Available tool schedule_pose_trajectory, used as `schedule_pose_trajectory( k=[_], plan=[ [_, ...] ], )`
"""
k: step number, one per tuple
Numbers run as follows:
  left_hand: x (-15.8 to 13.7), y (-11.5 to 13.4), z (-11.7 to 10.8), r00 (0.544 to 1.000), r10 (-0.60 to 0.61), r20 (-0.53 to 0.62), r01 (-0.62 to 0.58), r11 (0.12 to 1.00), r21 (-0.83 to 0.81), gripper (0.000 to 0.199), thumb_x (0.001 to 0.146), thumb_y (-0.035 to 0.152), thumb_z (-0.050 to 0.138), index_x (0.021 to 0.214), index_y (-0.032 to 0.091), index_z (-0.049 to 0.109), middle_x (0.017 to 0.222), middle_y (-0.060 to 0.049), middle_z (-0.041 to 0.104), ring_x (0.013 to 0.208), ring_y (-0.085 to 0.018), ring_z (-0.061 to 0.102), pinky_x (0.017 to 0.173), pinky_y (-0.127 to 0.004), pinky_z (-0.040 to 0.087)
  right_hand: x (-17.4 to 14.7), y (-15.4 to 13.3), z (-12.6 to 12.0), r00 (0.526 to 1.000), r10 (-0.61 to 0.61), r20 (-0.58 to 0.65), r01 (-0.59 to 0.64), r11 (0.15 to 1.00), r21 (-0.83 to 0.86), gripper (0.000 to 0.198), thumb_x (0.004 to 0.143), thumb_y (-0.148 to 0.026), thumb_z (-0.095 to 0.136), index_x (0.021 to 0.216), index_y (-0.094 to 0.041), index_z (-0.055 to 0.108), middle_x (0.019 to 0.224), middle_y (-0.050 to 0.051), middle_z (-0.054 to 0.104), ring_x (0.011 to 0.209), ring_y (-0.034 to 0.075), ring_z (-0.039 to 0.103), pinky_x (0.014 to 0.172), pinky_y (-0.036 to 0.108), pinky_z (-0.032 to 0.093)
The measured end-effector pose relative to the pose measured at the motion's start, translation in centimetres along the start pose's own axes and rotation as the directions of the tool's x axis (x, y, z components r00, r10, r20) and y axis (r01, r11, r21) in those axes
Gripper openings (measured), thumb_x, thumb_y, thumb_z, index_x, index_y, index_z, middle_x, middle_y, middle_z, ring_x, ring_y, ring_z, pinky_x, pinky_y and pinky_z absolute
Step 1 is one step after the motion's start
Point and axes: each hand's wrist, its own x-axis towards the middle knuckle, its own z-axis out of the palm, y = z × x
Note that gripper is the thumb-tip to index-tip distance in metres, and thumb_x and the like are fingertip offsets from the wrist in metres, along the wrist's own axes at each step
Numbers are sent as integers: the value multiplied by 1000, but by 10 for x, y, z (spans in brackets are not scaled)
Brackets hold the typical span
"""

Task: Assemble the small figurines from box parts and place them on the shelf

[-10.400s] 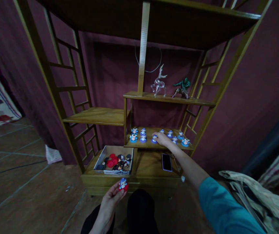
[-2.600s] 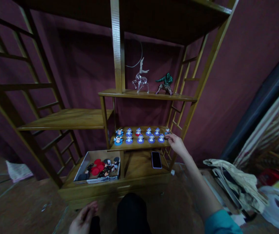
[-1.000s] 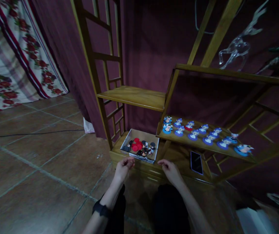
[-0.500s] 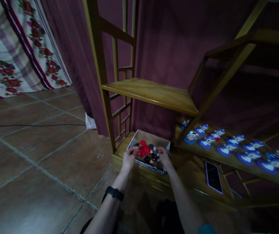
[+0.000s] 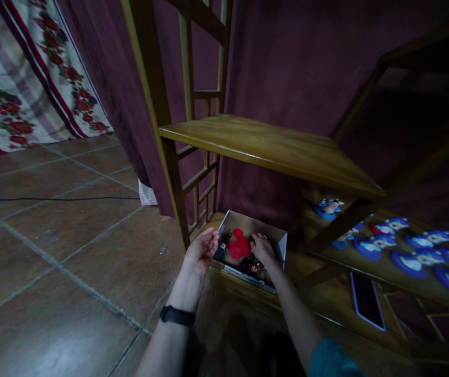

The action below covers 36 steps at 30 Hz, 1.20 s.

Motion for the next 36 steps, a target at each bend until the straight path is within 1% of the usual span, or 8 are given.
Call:
schedule_pose_trajectory(
  k=[5, 17, 25, 28, 31, 33, 34, 36],
  plan=[
    [1, 3, 1, 1000, -14, -7, 14, 1000, -24, 18, 75, 5, 52, 92, 12, 55, 79, -6, 63, 62, -8, 62, 53, -16, 50, 4, -3, 8, 992, 107, 69, -103, 993, -53, 32, 78, -25, 47, 108, -19, 55, 109, 11, 53, 100, 21, 50, 84, 28, 36],
    [-1, -1, 0, 999, -50, -5, 50, 998, -29, 19, 76, 4, 50, 92, 11, 55, 76, -6, 63, 60, -8, 61, 51, -15, 49, -1, -5, 9, 969, 234, -85, -233, 972, 18, 43, 69, -29, 55, 111, -17, 50, 109, 11, 47, 98, 23, 52, 78, 28, 40],
    [0, -19, 9, 994, -98, 41, 99, 995, -9, 19, 75, 4, 51, 91, 12, 56, 74, -6, 64, 58, -8, 61, 52, -15, 48, 0, -1, -1, 984, 128, -127, -90, 959, 270, 41, 69, -11, 48, 109, -18, 49, 112, 9, 51, 107, 19, 48, 90, 29, 37],
    [1, -25, 13, 992, -120, 25, 120, 993, 13, 19, 74, 3, 51, 90, 11, 57, 74, -6, 65, 58, -8, 61, 52, -16, 48, 4, -6, -14, 977, 167, -131, -71, 840, 538, 39, 67, -11, 46, 104, -23, 54, 105, 3, 59, 99, 16, 52, 88, 30, 40],
    [0, -31, 16, 990, -139, 1, 139, 989, 48, 18, 72, 5, 52, 88, 12, 57, 73, -6, 65, 56, -8, 61, 51, -17, 47, 1, -18, -31, 976, 184, -118, 3, 528, 849, 37, 66, -18, 49, 102, -23, 55, 103, 2, 61, 93, 17, 56, 79, 32, 46],
    [-2, -35, 19, 990, -139, -15, 140, 986, 88, 19, 71, 5, 53, 88, 13, 57, 72, -6, 65, 55, -8, 61, 52, -17, 47, -7, -29, -41, 987, 140, -79, 27, 339, 940, 39, 64, -21, 53, 103, -21, 55, 97, 3, 64, 89, 18, 59, 75, 33, 48],
    [-4, -37, 21, 991, -135, -13, 136, 985, 107, 20, 71, 6, 53, 89, 13, 57, 72, -6, 65, 55, -9, 61, 53, -18, 47, -12, -34, -46, 991, 116, -70, 32, 306, 951, 38, 64, -22, 54, 102, -21, 55, 94, 3, 65, 87, 18, 59, 75, 33, 49],
    [-9, -42, 25, 992, -127, 17, 124, 984, 129, 21, 70, 7, 54, 90, 13, 57, 72, -6, 65, 57, -10, 61, 56, -20, 48, -25, -45, -53, 992, 82, -96, 61, 352, 934, 33, 66, -23, 54, 99, -21, 56, 93, 3, 65, 85, 18, 60, 77, 33, 48]
  ],
)
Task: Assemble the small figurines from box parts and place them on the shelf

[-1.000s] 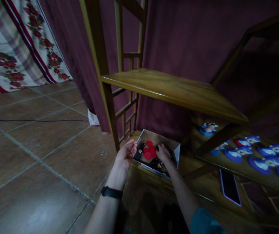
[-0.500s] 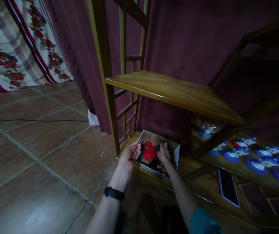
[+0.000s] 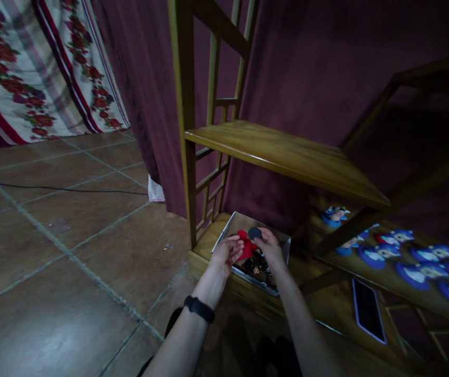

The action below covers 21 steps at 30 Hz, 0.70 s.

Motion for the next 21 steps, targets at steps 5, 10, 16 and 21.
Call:
schedule_pose_trajectory(
  k=[5, 10, 16, 21],
  plan=[
    [-8, -13, 11, 986, 18, 164, -6, 997, -73, 16, 72, 20, 59, 86, 14, 57, 68, -5, 63, 58, -12, 60, 58, -25, 49, -34, -20, 12, 977, -193, 91, 213, 858, -468, 32, 77, -20, 43, 105, -25, 57, 102, 3, 64, 94, 19, 58, 85, 36, 45],
    [-8, -18, 10, 976, 25, 215, 6, 990, -144, 13, 74, 23, 57, 80, 12, 57, 60, -3, 60, 52, -10, 56, 53, -21, 45, -53, -26, 14, 923, -285, 259, 384, 648, -658, 46, 81, -16, 36, 126, -25, 41, 126, 4, 49, 115, 19, 45, 97, 37, 36],
    [-8, -12, 8, 973, -27, 228, 75, 976, -206, 18, 81, 26, 47, 79, 11, 56, 56, -3, 58, 47, -9, 54, 52, -21, 46, -50, -25, 12, 921, -260, 291, 390, 632, -669, 46, 79, -17, 40, 124, -26, 44, 127, 4, 48, 117, 20, 42, 100, 41, 32],
    [-8, -2, 6, 981, -71, 183, 112, 967, -228, 25, 84, 25, 39, 88, 7, 56, 71, -13, 63, 64, -17, 62, 59, -29, 52, -34, -15, -4, 976, -171, 138, 217, 845, -488, 37, 79, -23, 42, 114, -24, 53, 114, 5, 58, 103, 18, 54, 89, 35, 42]
  ],
)
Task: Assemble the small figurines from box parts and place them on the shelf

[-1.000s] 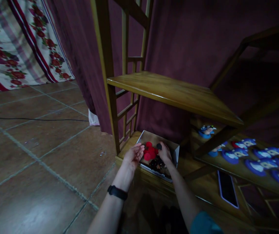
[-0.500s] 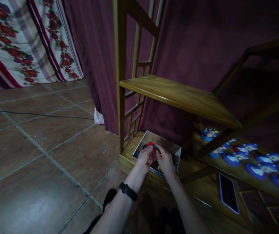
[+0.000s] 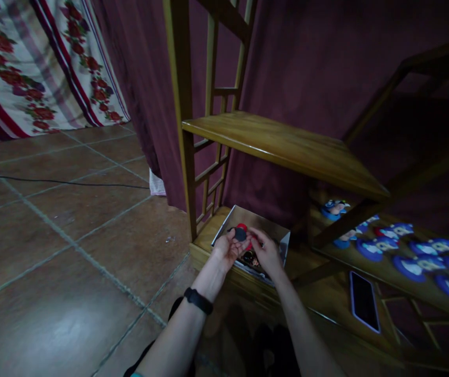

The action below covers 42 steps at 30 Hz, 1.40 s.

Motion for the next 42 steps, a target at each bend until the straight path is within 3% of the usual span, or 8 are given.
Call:
schedule_pose_trajectory(
  k=[6, 10, 17, 29, 33, 36, 39, 42],
  plan=[
    [1, 24, -15, 978, 92, -186, -103, 993, -50, 19, 83, 20, 40, 88, 9, 54, 79, -14, 63, 71, -20, 63, 58, -31, 54, 9, 44, -21, 960, 245, -135, -238, 969, 65, 27, 75, -23, 43, 96, -20, 60, 97, 5, 65, 84, 16, 60, 78, 31, 46],
    [1, 35, -24, 974, 86, -211, -93, 995, -24, 19, 83, 24, 43, 87, 10, 55, 79, -13, 63, 69, -19, 63, 55, -30, 55, 7, 58, -26, 955, 287, -78, -296, 940, -172, 24, 75, -21, 43, 91, -21, 61, 90, 4, 66, 80, 15, 60, 73, 28, 45],
    [-4, 43, -25, 977, 69, -202, -78, 996, -41, 23, 83, 28, 44, 88, 9, 56, 78, -12, 64, 68, -17, 63, 53, -26, 54, 1, 62, -28, 950, 309, 37, -212, 731, -649, 26, 77, -16, 42, 90, -25, 62, 95, 3, 62, 92, 16, 54, 80, 27, 37],
    [-1, 44, -27, 989, 56, -135, -63, 997, -50, 31, 84, 32, 41, 94, 7, 56, 84, -15, 65, 70, -18, 64, 54, -25, 53, -23, 67, -15, 926, 298, 232, -21, 655, -755, 25, 69, -10, 52, 90, -19, 61, 103, 10, 49, 99, 24, 45, 85, 35, 32],
    [0, 36, -23, 997, 33, -74, -37, 997, -63, 33, 85, 32, 38, 95, 6, 55, 85, -16, 65, 73, -19, 65, 57, -27, 54, -17, 58, -21, 957, 277, 83, -193, 826, -530, 25, 66, -14, 54, 90, -22, 57, 96, 6, 54, 92, 20, 49, 79, 32, 37],
    [0, 27, -19, 998, 33, -55, -36, 998, -56, 32, 86, 31, 36, 95, 6, 54, 86, -17, 64, 75, -19, 65, 61, -29, 54, -9, 41, -23, 954, 297, 37, -296, 954, -49, 23, 67, -24, 56, 90, -21, 53, 85, 1, 56, 80, 17, 53, 72, 31, 43],
    [-1, 16, -12, 997, 30, -68, -31, 999, -13, 29, 85, 28, 38, 93, 6, 55, 83, -16, 65, 74, -20, 65, 63, -30, 54, -4, 17, -22, 939, 325, 115, -342, 845, 410, 28, 66, -33, 60, 90, -21, 51, 83, 0, 57, 75, 15, 56, 66, 30, 48],
    [-2, 3, -6, 999, 1, -51, 0, 1000, 24, 25, 84, 25, 41, 91, 5, 55, 80, -16, 65, 74, -21, 65, 66, -32, 54, -4, -4, -19, 933, 325, 155, -352, 735, 580, 32, 65, -36, 62, 91, -22, 53, 85, 0, 58, 75, 15, 58, 66, 30, 50]
  ],
)
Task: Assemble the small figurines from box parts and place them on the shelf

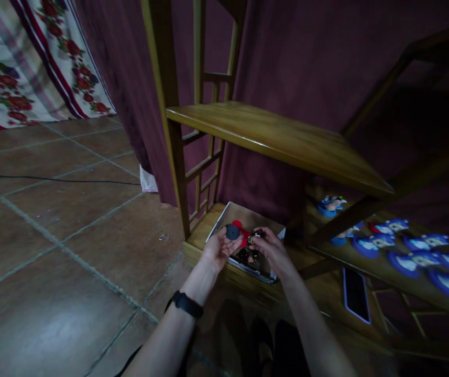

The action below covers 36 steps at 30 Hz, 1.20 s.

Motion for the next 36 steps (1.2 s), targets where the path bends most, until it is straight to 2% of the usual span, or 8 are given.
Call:
schedule_pose_trajectory(
  k=[3, 6, 10, 13, 18, 24, 30, 36],
  plan=[
    [1, -12, 5, 999, -31, 32, 31, 999, 9, 22, 82, 22, 44, 91, 6, 56, 79, -16, 66, 74, -21, 65, 69, -34, 53, -2, -6, 8, 999, -15, -30, 16, 999, 40, 33, 65, -36, 61, 94, -22, 53, 86, 0, 59, 76, 15, 59, 68, 30, 51],
    [3, -18, 7, 998, -32, 52, 31, 999, 14, 19, 80, 19, 48, 92, 6, 57, 80, -16, 66, 75, -22, 65, 72, -35, 53, 1, -3, 9, 996, -56, -75, 56, 998, 3, 33, 65, -35, 61, 94, -22, 54, 84, 0, 60, 76, 15, 59, 70, 30, 51],
    [4, -22, 11, 998, -23, 66, 21, 999, 31, 19, 76, 19, 55, 91, 8, 57, 82, -15, 67, 77, -23, 65, 74, -37, 52, 7, 5, 6, 979, -150, -136, 123, 975, -185, 33, 66, -37, 59, 95, -23, 54, 83, 0, 61, 74, 16, 59, 65, 29, 50],
    [3, -24, 12, 997, 7, 73, -9, 1000, 16, 18, 74, 18, 58, 90, 10, 57, 78, -12, 67, 74, -21, 65, 74, -38, 52, 7, 9, 4, 962, -220, -161, 148, 917, -370, 31, 67, -39, 57, 95, -24, 55, 76, -1, 62, 67, 16, 59, 58, 27, 49],
    [2, -27, 12, 997, 23, 74, -23, 1000, 1, 14, 73, 17, 59, 85, 10, 57, 71, -9, 66, 71, -20, 65, 75, -38, 52, 5, 9, 4, 949, -278, -147, 166, 841, -515, 29, 69, -38, 54, 95, -23, 55, 73, -1, 63, 62, 15, 58, 56, 25, 46],
    [1, -28, 11, 998, 58, 32, -58, 998, -2, 10, 72, 17, 61, 76, 11, 55, 55, -3, 59, 67, -20, 64, 72, -37, 52, 6, 10, 7, 949, -279, -149, 161, 832, -531, 28, 70, -38, 54, 94, -24, 53, 74, -1, 62, 61, 14, 57, 55, 25, 46],
    [3, -30, 11, 998, 53, 29, -53, 999, -4, 10, 72, 20, 61, 75, 12, 54, 64, -6, 63, 63, -18, 63, 70, -37, 52, 6, 8, 9, 944, -307, -117, 190, 801, -568, 27, 71, -36, 52, 96, -24, 51, 74, -2, 61, 63, 14, 57, 59, 25, 46],
    [0, -29, 12, 997, 60, 48, -59, 998, -30, 7, 73, 19, 58, 75, 14, 52, 63, -4, 61, 62, -17, 63, 70, -37, 51, 2, 0, 11, 947, -318, -47, 210, 722, -659, 25, 74, -32, 49, 98, -26, 52, 79, -1, 61, 67, 15, 57, 62, 26, 45]
  ],
)
